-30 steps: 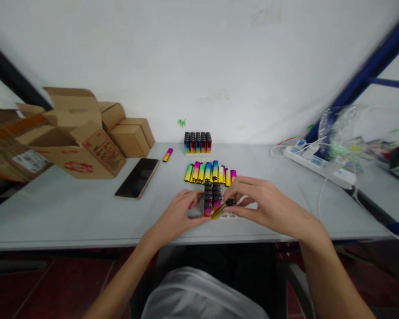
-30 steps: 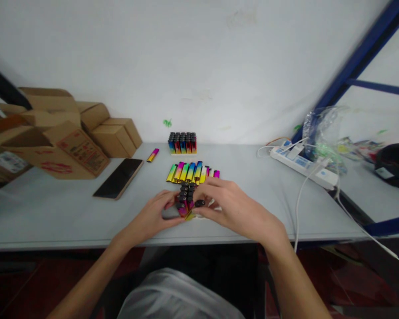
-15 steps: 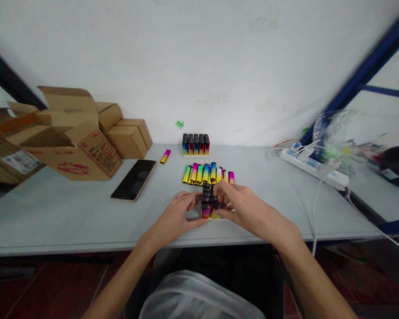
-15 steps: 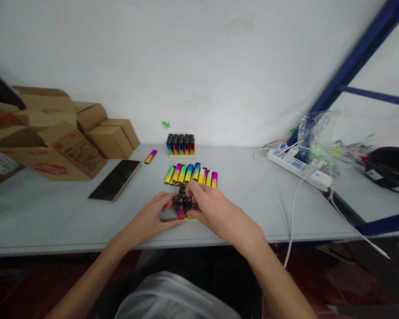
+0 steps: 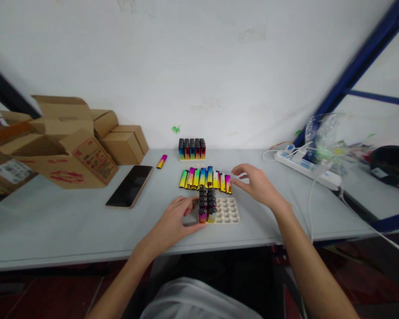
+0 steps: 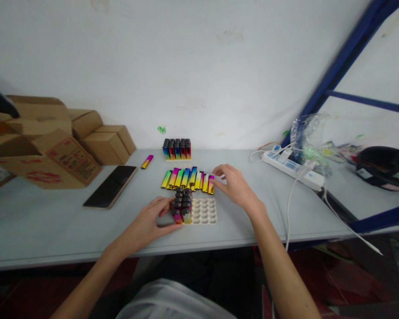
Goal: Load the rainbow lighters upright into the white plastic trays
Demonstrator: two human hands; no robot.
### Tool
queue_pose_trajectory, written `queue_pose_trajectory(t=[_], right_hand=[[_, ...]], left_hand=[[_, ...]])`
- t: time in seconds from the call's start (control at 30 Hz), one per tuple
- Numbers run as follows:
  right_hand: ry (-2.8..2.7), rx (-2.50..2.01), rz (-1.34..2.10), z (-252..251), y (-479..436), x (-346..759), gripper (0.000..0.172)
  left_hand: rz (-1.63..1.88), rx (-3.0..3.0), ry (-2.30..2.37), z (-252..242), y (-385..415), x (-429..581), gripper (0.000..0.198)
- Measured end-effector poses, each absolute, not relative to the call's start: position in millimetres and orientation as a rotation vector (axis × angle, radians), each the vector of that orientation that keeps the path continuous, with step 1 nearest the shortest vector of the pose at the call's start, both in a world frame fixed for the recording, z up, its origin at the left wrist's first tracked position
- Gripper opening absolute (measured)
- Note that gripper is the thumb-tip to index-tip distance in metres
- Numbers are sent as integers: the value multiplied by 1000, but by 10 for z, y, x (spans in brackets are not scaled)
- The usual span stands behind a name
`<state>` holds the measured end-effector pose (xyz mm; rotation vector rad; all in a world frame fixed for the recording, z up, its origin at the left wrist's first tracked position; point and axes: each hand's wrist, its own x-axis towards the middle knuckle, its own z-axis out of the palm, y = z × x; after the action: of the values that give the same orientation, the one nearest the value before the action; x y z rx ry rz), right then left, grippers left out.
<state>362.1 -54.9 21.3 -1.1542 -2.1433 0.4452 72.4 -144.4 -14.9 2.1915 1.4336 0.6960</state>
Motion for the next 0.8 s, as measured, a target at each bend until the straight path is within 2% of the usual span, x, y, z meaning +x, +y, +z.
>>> queue_pose_trajectory(t=[0.17, 0.23, 0.33, 0.5, 0.7, 0.77, 0.8], right_hand=[[-2303, -1132, 504, -74, -398, 3612, 62], [-2338, -1139, 566, -85, -411, 3588, 66], [-2296, -1146, 584, -40, -434, 3604, 64], [-2049, -1109, 765, 23, -453, 3648, 45], [-1843, -996, 921, 97, -483, 3568, 32], [-1777, -937, 974, 137, -505, 3549, 36], [-1734, -913, 1017, 161, -521, 3542, 46]], left_hand=[[686, 2200, 1430, -161, -1443, 724, 41], [686, 2200, 1429, -161, -1445, 727, 41], [693, 2193, 1438, -163, -1444, 725, 42], [675, 2172, 1445, -191, -1429, 709, 34], [678, 2191, 1448, -215, -1416, 696, 45], [690, 2198, 1431, -215, -1417, 689, 47], [699, 2201, 1425, -214, -1417, 686, 48]])
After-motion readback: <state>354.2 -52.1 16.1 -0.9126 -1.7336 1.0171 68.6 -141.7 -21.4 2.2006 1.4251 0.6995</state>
